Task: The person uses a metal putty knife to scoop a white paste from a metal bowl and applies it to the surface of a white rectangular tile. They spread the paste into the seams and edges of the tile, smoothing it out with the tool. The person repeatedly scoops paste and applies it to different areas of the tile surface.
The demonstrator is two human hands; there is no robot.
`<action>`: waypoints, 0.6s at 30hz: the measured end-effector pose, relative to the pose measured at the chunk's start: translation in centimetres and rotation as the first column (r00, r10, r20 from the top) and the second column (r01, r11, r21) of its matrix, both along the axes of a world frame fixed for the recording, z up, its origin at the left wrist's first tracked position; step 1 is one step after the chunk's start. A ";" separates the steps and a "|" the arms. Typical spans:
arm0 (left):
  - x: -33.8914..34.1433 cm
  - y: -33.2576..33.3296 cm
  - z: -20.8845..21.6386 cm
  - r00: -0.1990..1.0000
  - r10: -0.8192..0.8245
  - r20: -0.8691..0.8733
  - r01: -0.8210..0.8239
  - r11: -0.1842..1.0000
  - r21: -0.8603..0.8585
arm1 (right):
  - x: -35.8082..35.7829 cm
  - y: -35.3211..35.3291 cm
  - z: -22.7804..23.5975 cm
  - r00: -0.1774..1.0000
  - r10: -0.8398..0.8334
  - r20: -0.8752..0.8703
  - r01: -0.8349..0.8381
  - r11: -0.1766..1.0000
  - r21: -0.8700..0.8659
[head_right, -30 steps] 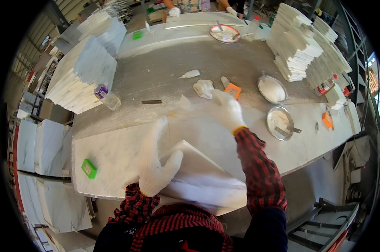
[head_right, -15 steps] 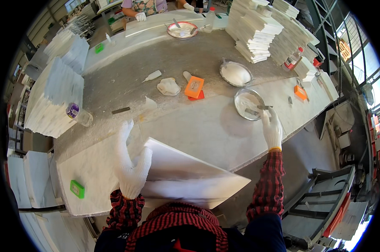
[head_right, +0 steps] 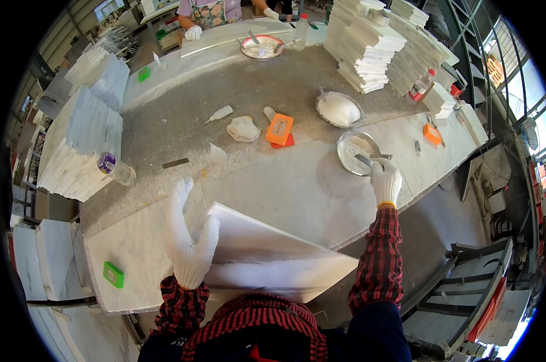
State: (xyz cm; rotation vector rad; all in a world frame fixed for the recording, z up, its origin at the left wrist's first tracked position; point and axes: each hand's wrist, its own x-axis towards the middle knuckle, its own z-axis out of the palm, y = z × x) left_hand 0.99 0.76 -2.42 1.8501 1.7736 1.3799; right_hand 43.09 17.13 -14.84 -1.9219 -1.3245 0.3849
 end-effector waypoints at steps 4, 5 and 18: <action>0.1 0.2 -0.3 1.000 -0.009 -0.008 0.009 1.000 0.018 | -0.1 0.5 -1.5 0.997 0.001 -0.076 -0.002 1.000 -0.014; 0.1 0.2 -0.4 1.000 -0.011 -0.005 0.011 1.000 0.019 | -0.1 0.6 -1.8 0.996 -0.004 -0.087 0.001 1.000 -0.031; -0.4 -0.1 -0.4 1.000 -0.019 0.021 0.019 1.000 -0.004 | -5.8 -4.7 7.4 0.669 0.129 -0.732 -0.126 0.990 0.059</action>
